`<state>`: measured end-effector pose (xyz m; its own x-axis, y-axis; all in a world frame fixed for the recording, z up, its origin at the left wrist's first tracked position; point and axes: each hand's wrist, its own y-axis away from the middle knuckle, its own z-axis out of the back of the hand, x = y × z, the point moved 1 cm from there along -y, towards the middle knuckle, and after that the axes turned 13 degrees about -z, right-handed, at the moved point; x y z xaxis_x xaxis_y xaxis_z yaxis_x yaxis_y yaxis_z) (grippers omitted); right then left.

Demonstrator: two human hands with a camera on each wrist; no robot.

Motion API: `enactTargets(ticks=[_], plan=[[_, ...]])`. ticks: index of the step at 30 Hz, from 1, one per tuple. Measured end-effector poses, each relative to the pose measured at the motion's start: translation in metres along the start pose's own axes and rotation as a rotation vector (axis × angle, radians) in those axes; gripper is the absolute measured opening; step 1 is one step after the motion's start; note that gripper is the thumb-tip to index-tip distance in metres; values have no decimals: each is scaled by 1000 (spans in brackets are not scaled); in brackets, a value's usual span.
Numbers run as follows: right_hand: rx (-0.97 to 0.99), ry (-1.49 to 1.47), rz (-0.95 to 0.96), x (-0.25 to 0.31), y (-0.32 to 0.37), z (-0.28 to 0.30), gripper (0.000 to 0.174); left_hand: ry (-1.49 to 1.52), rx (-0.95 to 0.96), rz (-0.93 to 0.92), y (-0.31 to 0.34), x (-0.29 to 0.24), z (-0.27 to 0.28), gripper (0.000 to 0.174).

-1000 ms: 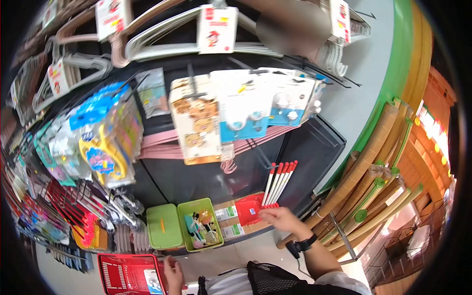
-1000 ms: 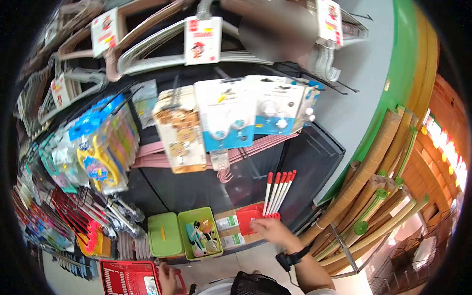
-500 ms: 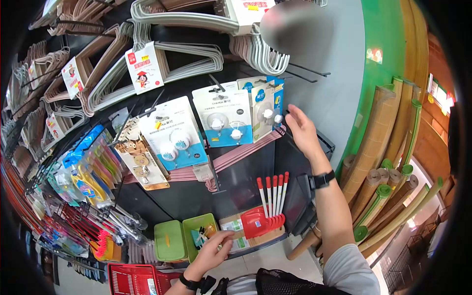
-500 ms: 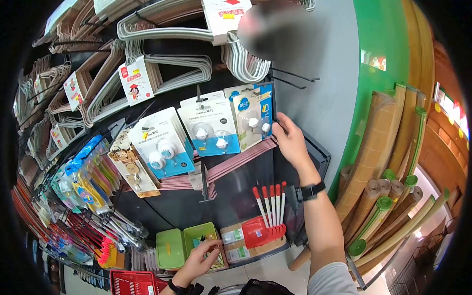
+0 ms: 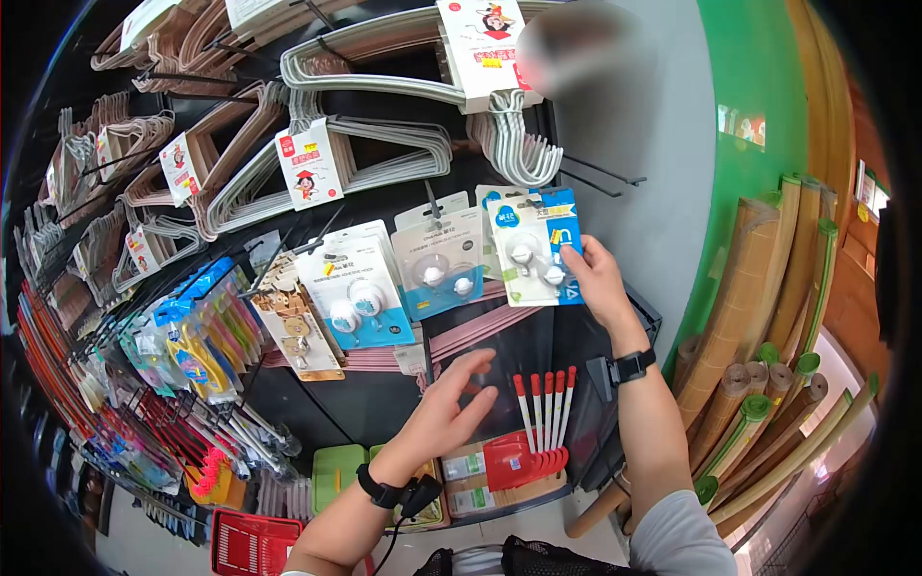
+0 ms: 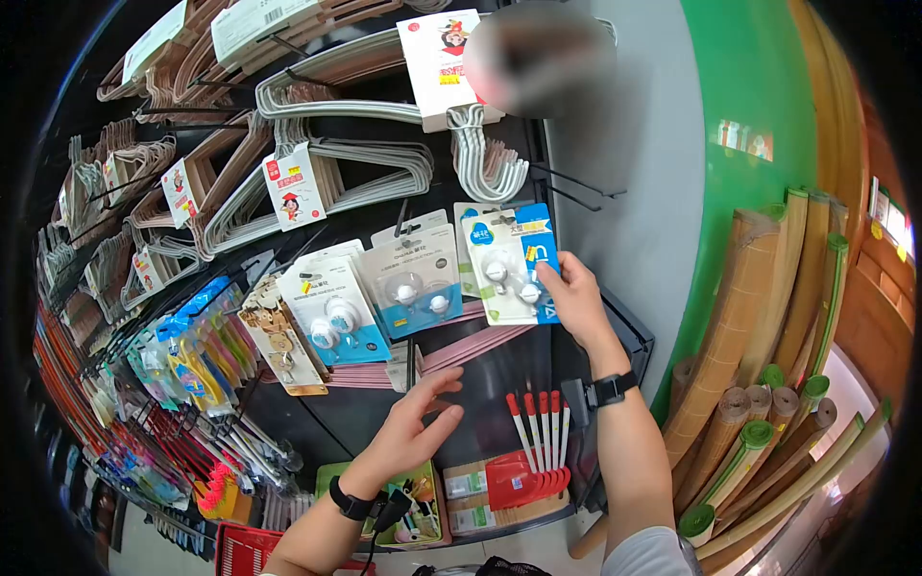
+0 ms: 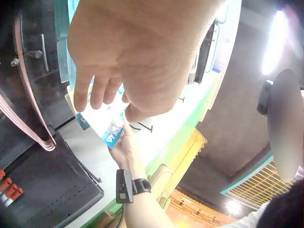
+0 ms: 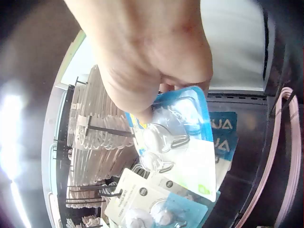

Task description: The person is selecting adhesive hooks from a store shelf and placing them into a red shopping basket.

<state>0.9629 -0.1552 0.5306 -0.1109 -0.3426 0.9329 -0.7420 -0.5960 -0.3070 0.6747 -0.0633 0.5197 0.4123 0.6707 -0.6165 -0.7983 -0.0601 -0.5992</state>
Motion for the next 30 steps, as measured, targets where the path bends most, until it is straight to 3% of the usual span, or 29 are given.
enactTargets(ticks=[5,11,13,17,22,23,26,29,30], plan=[[15,-25,6,21,32,4,20,85,-56,44,-14,7,-10,54],[95,-43,-18,40,86,-10,20,533,-246,-1,-28,6,-21,51],[133,7,13,33,110,-18,19,608,-290,91,-17,3,-21,50],[186,-66,-144,-1,156,-31,14,450,-377,175,27,-1,-22,28],[417,-85,-300,-47,202,-48,18,385,-389,324,115,4,-19,29],[457,107,-281,-55,207,-49,22,395,-382,365,133,7,-16,30],[503,198,-352,-78,232,-89,28,521,-457,482,189,23,6,33],[591,208,-467,-101,267,-126,25,441,-436,654,252,17,24,25],[655,270,-525,-129,281,-121,25,249,-391,669,260,3,20,23]])
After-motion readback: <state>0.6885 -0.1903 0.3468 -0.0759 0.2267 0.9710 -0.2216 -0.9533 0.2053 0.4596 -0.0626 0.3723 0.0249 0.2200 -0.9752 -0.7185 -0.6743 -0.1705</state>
